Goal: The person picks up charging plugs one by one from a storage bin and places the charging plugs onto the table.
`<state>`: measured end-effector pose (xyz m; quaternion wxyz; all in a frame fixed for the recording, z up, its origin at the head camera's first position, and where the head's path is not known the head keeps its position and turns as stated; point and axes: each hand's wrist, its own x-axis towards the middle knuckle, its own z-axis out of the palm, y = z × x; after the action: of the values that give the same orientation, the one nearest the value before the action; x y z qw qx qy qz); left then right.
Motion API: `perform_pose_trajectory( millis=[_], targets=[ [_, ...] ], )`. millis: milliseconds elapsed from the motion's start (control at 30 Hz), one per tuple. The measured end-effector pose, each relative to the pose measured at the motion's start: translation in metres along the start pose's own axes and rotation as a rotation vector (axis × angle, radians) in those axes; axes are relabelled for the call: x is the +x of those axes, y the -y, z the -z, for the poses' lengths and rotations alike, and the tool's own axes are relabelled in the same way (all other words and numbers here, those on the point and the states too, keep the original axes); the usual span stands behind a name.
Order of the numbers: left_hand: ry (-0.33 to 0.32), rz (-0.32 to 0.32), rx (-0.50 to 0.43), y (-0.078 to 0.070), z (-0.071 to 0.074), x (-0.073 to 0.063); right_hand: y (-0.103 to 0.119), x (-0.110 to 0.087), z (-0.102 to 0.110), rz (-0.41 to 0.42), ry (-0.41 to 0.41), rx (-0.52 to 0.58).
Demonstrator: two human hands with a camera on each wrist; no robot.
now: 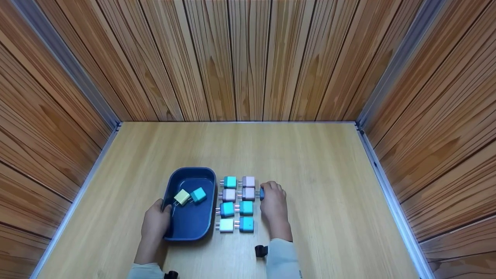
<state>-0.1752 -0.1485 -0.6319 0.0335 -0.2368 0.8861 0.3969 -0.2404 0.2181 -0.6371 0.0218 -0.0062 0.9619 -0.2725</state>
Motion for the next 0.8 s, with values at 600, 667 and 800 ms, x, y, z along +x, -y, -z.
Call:
perform_pose_trajectory(
  millis=[600,667,800],
  targets=[
    [0.011,0.009,-0.015,0.000,0.001,-0.001,-0.001,-0.001,0.009,-0.036,0.058,0.114],
    [0.013,0.013,-0.021,0.000,0.001,-0.001,0.002,-0.003,0.012,-0.032,0.042,0.128],
    [0.009,0.005,-0.029,0.000,0.001,-0.001,0.011,-0.005,0.019,-0.015,0.012,0.159]
  ],
)
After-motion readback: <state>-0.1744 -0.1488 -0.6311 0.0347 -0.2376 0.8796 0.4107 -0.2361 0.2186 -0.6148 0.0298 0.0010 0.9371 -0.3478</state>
